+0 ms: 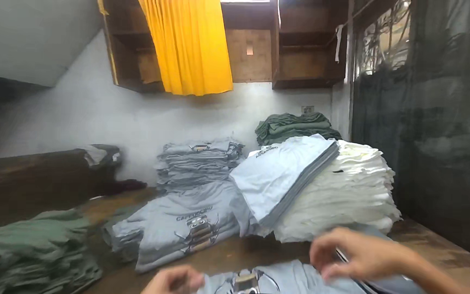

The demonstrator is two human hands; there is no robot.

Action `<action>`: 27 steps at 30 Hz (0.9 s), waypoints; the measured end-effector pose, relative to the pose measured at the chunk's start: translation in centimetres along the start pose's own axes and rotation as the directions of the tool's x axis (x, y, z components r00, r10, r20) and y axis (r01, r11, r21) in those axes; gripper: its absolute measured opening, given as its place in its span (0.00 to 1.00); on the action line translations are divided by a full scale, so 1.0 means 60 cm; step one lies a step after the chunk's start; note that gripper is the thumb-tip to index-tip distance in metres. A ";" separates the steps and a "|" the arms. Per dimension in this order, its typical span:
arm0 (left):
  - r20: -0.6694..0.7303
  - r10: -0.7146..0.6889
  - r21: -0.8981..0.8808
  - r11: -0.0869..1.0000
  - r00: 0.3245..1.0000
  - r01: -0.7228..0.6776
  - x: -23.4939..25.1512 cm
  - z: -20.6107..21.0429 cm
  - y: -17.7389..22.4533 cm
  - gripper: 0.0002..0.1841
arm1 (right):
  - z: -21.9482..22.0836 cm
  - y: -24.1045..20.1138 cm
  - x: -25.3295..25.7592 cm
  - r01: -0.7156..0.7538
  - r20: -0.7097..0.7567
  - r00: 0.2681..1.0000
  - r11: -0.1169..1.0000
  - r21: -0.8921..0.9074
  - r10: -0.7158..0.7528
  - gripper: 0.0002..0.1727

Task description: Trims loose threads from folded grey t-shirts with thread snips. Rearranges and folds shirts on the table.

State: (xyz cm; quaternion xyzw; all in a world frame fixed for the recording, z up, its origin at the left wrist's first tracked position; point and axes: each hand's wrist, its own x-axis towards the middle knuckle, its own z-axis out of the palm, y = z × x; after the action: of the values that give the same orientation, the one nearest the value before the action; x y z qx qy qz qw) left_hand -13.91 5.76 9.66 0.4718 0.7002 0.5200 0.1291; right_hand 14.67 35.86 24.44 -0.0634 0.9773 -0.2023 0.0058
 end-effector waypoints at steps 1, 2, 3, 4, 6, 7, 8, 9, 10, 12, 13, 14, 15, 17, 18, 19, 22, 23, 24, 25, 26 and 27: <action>-0.075 -0.067 -0.123 0.991 0.995 0.058 0.057 0.003 0.003 0.12 | -0.049 0.008 0.030 0.040 -0.144 0.989 0.998 -0.050 -0.047 0.16; -0.133 -0.115 -0.233 0.969 0.984 0.082 0.120 0.009 0.004 0.11 | -0.094 0.019 0.062 0.061 -0.299 0.950 0.993 -0.105 -0.090 0.15; -0.188 -0.159 -0.349 0.933 0.969 0.086 0.186 0.016 0.006 0.12 | -0.135 0.028 0.093 0.047 -0.449 0.887 0.989 -0.138 -0.105 0.13; -0.245 -0.213 -0.477 0.876 0.946 0.074 0.252 0.027 0.008 0.14 | -0.172 0.038 0.123 0.030 -0.579 0.809 0.990 -0.140 -0.107 0.09; -0.352 -0.327 -0.671 0.741 0.877 0.007 0.381 0.051 0.002 0.16 | -0.236 0.061 0.178 0.016 -0.767 0.638 0.997 -0.073 -0.066 0.05; -0.380 -0.383 -0.725 0.689 0.842 -0.014 0.438 0.062 -0.007 0.20 | -0.259 0.074 0.200 0.023 -0.829 0.558 0.999 -0.038 -0.044 0.04; -0.376 -0.429 -0.764 0.646 0.821 -0.012 0.486 0.072 -0.019 0.24 | -0.277 0.087 0.217 0.032 -0.864 0.502 0.999 -0.010 -0.025 0.04; -0.349 -0.451 -0.794 0.608 0.821 -0.003 0.523 0.082 -0.029 0.27 | -0.290 0.101 0.226 0.038 -0.879 0.477 0.999 0.011 -0.009 0.04; -0.319 -0.450 -0.821 0.571 0.834 -0.006 0.547 0.092 -0.036 0.29 | -0.296 0.112 0.228 0.033 -0.876 0.482 0.999 0.031 0.011 0.05; -0.370 -0.418 -0.812 0.579 0.830 -0.070 0.570 0.109 -0.028 0.29 | -0.307 0.135 0.215 0.006 -0.852 0.522 0.998 0.055 0.044 0.06; -0.427 -0.405 -0.787 0.607 0.809 -0.111 0.571 0.111 -0.009 0.32 | -0.313 0.143 0.202 -0.014 -0.832 0.552 0.998 0.054 0.053 0.08; -0.491 -0.389 -0.745 0.651 0.779 -0.144 0.571 0.106 0.015 0.36 | -0.320 0.147 0.186 -0.024 -0.812 0.581 0.998 0.051 0.056 0.10; -0.564 -0.350 -0.680 0.711 0.748 -0.180 0.571 0.095 0.042 0.38 | -0.326 0.149 0.170 -0.018 -0.798 0.601 0.999 0.044 0.046 0.12; -0.675 -0.185 -0.482 0.843 0.714 -0.238 0.573 0.058 0.111 0.38 | -0.345 0.148 0.135 -0.022 -0.793 0.607 0.999 0.043 0.047 0.13; -0.696 -0.071 -0.373 0.886 0.714 -0.275 0.577 0.033 0.161 0.37 | -0.359 0.145 0.119 -0.032 -0.802 0.593 0.998 0.061 0.068 0.13; -0.694 0.035 -0.288 0.902 0.719 -0.321 0.584 0.007 0.218 0.36 | -0.375 0.141 0.106 -0.048 -0.809 0.577 0.993 0.104 0.113 0.13; -0.605 0.222 -0.219 0.877 0.765 -0.427 0.608 -0.064 0.417 0.27 | -0.430 0.130 0.082 -0.047 -0.811 0.510 0.951 0.305 0.285 0.11; -0.575 0.277 -0.209 0.860 0.770 -0.465 0.614 -0.085 0.480 0.25 | -0.444 0.128 0.078 -0.016 -0.808 0.488 0.929 0.370 0.330 0.11; -0.542 0.327 -0.198 0.845 0.774 -0.496 0.616 -0.107 0.539 0.23 | -0.457 0.127 0.075 0.026 -0.802 0.468 0.902 0.432 0.371 0.11; -0.507 0.367 -0.189 0.836 0.780 -0.516 0.612 -0.131 0.594 0.22 | -0.467 0.129 0.075 0.077 -0.799 0.446 0.872 0.484 0.404 0.12; -0.471 0.392 -0.181 0.834 0.790 -0.522 0.602 -0.154 0.643 0.20 | -0.473 0.132 0.078 0.130 -0.797 0.423 0.842 0.523 0.430 0.14; -0.432 0.415 -0.172 0.833 0.800 -0.525 0.587 -0.178 0.685 0.19 | -0.476 0.137 0.084 0.178 -0.795 0.401 0.813 0.554 0.454 0.17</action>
State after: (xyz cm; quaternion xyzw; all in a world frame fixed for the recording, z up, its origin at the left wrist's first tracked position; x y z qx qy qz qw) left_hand -17.84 27.86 60.07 0.4998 0.4887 0.7110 -0.0762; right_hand 7.59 53.98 47.49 0.1473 0.7160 -0.4783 -0.4867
